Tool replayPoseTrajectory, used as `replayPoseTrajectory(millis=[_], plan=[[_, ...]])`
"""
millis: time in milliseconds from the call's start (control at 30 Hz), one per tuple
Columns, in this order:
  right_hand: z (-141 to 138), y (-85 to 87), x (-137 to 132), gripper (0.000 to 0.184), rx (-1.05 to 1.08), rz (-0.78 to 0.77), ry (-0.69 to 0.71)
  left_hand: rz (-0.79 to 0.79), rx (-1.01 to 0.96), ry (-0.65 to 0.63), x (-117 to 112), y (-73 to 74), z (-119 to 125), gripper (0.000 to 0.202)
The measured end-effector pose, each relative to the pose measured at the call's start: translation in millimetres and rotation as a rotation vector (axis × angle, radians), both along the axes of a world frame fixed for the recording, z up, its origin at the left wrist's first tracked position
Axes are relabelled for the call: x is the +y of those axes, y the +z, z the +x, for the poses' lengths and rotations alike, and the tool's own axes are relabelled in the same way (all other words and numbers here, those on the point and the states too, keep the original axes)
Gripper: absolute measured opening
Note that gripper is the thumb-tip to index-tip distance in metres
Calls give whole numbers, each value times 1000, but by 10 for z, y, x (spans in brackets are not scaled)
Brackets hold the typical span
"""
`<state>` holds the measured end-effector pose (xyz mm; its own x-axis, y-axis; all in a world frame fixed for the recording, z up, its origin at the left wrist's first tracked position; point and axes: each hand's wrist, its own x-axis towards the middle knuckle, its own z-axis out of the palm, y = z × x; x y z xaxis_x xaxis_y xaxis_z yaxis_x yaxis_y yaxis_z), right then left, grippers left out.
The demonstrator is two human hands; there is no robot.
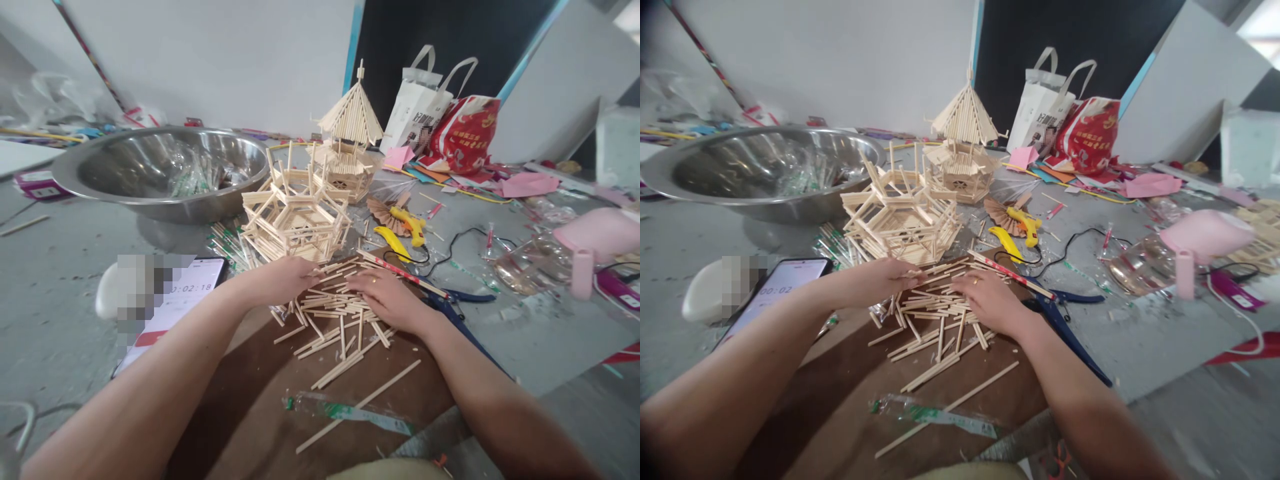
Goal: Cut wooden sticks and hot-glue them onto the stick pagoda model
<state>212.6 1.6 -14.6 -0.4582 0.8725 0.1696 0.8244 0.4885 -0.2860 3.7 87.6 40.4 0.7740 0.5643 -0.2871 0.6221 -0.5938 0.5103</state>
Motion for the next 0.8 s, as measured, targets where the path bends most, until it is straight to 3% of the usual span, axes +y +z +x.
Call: replayPoseTrajectory(millis=[100, 300, 567, 800], plan=[[-76, 6, -35, 29, 5, -40, 96, 84, 35, -12, 14, -15, 1, 35], [-79, 60, -63, 22, 79, -42, 132, 145, 60, -13, 61, -85, -9, 36], [-79, 46, -57, 29, 124, 32, 167, 28, -7, -23, 63, -79, -27, 32], [-80, -23, -26, 30, 143, 83, 112, -219, -103, -126, 31, -29, -18, 26]])
